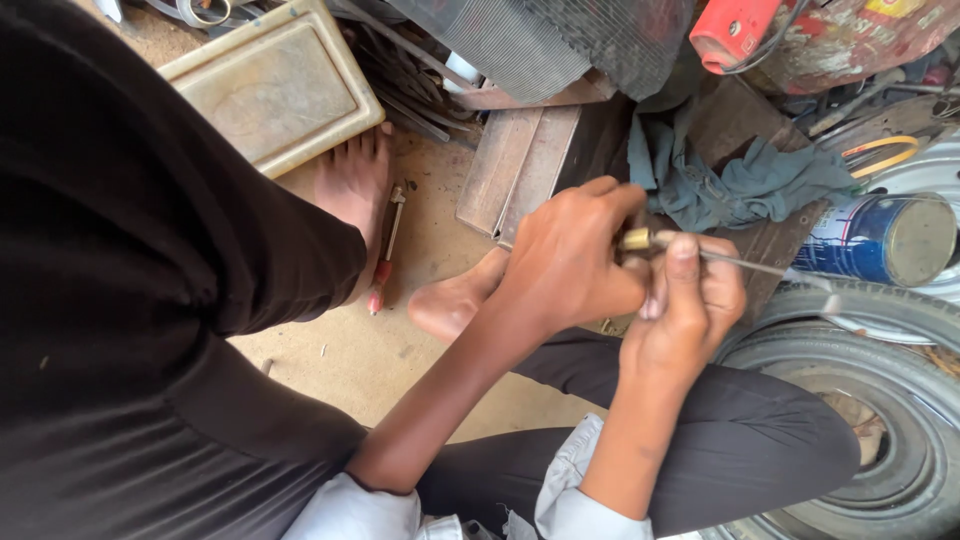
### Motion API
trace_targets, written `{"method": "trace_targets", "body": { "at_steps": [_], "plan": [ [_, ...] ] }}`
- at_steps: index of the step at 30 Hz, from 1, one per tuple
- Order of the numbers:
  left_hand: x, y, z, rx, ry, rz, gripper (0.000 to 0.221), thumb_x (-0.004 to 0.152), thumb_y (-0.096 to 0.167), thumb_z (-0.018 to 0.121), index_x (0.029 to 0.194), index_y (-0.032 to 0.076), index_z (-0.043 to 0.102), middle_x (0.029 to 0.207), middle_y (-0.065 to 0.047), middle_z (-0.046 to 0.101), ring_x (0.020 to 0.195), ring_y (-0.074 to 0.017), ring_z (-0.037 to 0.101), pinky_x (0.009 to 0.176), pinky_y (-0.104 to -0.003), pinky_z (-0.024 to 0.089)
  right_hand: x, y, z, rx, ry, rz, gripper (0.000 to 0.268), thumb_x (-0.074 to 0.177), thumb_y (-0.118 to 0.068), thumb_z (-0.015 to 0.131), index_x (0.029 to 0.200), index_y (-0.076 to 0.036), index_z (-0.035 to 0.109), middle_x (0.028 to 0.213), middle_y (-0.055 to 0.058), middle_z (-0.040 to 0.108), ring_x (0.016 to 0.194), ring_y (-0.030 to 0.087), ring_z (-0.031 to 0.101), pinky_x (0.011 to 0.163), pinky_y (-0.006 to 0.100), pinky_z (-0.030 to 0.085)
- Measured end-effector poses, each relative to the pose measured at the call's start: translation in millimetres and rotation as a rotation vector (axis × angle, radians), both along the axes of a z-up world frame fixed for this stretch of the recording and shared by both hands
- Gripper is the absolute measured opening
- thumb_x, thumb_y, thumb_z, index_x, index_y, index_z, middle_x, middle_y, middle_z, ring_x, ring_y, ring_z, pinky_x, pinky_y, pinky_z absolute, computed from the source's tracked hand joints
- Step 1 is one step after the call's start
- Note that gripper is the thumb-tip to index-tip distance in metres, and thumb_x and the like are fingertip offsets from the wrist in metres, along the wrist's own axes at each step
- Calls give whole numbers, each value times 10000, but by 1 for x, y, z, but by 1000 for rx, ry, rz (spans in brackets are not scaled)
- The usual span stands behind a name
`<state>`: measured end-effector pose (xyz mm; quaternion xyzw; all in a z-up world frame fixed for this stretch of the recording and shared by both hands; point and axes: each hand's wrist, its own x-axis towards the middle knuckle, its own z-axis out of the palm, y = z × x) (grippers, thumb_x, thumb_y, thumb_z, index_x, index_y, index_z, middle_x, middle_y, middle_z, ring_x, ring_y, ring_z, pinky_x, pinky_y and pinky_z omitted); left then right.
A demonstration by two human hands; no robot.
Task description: Repairing or adjusting a mechanical component using a pressure gauge and small tools.
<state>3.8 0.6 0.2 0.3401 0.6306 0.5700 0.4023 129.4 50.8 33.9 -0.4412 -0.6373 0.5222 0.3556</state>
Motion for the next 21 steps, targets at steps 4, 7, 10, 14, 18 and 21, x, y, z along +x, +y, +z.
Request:
{"method": "trace_targets", "body": {
  "at_steps": [4,7,10,14,18,21],
  "plan": [
    [9,1,1,-20,66,128,444,622,134,755,996,19,544,900,-161,610,804,-417,607,639,-526,488,-4,1,1,135,-250,-84,153,1064,-122,673,1058,28,639,764,24,577,580,52,430,530,212,339],
    [16,1,-4,-36,163,134,537,612,95,776,1043,20,465,955,-205,584,871,-459,590,665,-525,508,13,11,-1,197,-314,-30,168,1137,-82,675,1158,84,659,795,75,613,616,92,498,676,272,477],
    [17,4,-6,-24,123,128,483,625,34,770,1029,24,504,942,-216,577,853,-451,605,668,-537,501,9,12,7,107,-210,-101,241,1105,-119,597,1242,66,669,780,113,631,665,163,605,663,304,526],
    [21,11,-8,-43,-275,211,397,834,244,731,1059,10,503,911,-225,658,834,-429,677,707,-492,525,5,2,11,39,-144,-101,325,1088,-197,540,1279,54,617,1062,176,723,886,224,710,813,344,603],
    [22,16,-14,-167,-658,196,584,932,534,612,1017,-18,438,806,-227,714,765,-319,758,705,-416,571,26,-10,-9,182,-327,-67,304,1123,-160,588,1256,101,668,1257,180,689,1097,219,713,907,338,597],
    [31,16,-15,-191,-766,246,678,873,569,649,982,-60,419,831,-230,705,794,-292,761,720,-405,594,35,-17,-11,303,-417,54,158,1070,15,690,1199,105,686,1181,172,692,1034,187,672,932,311,579]
  ]
}}
